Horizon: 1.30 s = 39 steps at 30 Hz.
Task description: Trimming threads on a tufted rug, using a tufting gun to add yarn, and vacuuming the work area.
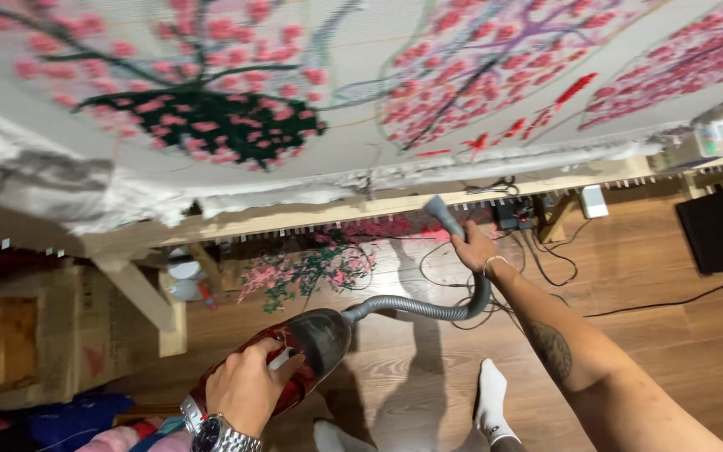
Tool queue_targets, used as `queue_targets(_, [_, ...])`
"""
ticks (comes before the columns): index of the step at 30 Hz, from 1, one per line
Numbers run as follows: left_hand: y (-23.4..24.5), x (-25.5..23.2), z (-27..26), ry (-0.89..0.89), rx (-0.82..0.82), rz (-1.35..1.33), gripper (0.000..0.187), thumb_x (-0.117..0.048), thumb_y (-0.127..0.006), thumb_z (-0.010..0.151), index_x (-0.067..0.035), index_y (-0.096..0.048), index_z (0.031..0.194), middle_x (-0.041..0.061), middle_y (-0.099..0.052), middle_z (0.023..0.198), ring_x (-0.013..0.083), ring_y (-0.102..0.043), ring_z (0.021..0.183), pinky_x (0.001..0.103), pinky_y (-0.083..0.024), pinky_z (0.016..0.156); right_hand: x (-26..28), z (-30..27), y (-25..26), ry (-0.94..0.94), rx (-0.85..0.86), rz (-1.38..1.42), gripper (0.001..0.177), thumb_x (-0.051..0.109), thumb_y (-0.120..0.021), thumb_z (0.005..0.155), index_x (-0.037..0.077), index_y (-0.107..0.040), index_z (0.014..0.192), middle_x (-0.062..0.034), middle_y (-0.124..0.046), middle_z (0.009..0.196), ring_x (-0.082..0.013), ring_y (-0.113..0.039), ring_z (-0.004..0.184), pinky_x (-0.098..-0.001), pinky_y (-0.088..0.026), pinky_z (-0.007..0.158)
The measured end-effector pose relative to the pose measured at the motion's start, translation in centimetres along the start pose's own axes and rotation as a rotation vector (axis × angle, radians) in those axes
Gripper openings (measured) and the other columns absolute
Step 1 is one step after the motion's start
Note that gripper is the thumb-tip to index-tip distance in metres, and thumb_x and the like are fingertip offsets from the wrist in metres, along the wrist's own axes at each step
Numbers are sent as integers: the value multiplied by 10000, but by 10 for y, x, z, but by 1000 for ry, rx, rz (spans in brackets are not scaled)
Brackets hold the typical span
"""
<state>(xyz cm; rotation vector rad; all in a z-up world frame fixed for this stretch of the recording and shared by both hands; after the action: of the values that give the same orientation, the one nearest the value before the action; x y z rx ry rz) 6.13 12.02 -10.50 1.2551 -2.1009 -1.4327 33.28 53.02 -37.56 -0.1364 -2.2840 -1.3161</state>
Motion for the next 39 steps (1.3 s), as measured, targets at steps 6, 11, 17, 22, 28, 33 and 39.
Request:
queue_targets(6, [-39, -74, 11, 5, -40, 35, 435, -525, -768, 767, -240, -770, 1096, 142, -764, 934, 360, -727, 920, 474, -585, 832, -44, 25, 31, -3, 84, 79, 623, 543, -533, 930, 172, -550, 1431, -243, -755, 1006, -361, -761, 888, -444, -560, 855])
queue_targets(11, [-67, -135, 15, -42, 21, 51, 453, -507, -765, 787, -185, -767, 1105, 119, -775, 960, 327, -742, 926, 447, -587, 845, -137, 16, 32, 37, 110, 24, 625, 565, -582, 963, 50, -616, 1316, -226, -723, 1004, -327, -709, 793, -451, -546, 760])
queue_targets(17, [-126, -190, 35, -63, 93, 34, 458, -510, -781, 766, -187, -784, 1090, 111, -783, 959, 315, -737, 937, 433, -579, 861, -258, -25, 15, -458, 299, 248, 629, 484, -540, 958, -89, -550, 1219, -221, -690, 904, -300, -676, 647, -425, -562, 585])
queue_targets(22, [-198, -215, 73, -104, 22, 49, 450, -508, -782, 762, -175, -794, 1064, 135, -777, 923, 338, -733, 906, 449, -577, 845, -381, 29, -58, -558, 187, 506, 490, 402, -513, 982, -58, -548, 1149, -213, -667, 808, -299, -652, 578, -437, -547, 502])
queue_targets(28, [-294, -237, 129, -131, -1, 81, 463, -514, -788, 759, -169, -791, 1068, 171, -759, 878, 366, -731, 855, 471, -578, 806, -498, 87, -130, -729, 41, 593, 589, 412, -496, 1061, -169, -592, 1069, -206, -645, 710, -292, -631, 513, -420, -534, 470])
queue_targets(33, [-355, -252, 164, -164, 5, 72, 466, -520, -780, 770, -166, -791, 1072, 183, -755, 865, 375, -729, 845, 478, -579, 785, -536, 118, -165, -740, 42, 558, 544, 413, -494, 1055, -123, -574, 1004, -199, -649, 696, -293, -636, 507, -427, -547, 469])
queue_targets(39, [-388, -262, 186, -220, -1, 87, 464, -524, -772, 768, -167, -795, 1063, 182, -755, 869, 387, -724, 838, 493, -573, 776, -531, 141, -153, -664, 52, 474, 545, 410, -531, 1049, -128, -615, 1038, -189, -647, 685, -281, -636, 502, -412, -525, 485])
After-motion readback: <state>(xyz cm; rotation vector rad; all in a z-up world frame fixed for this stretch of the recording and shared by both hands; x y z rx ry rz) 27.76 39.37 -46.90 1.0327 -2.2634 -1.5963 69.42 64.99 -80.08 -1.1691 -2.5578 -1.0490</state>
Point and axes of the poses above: each hand's wrist, its own z-axis towards the middle knuckle, its own y-axis out of the back of the hand, x = y × z, the point moved 7 cm from there along z, towards the middle knuckle
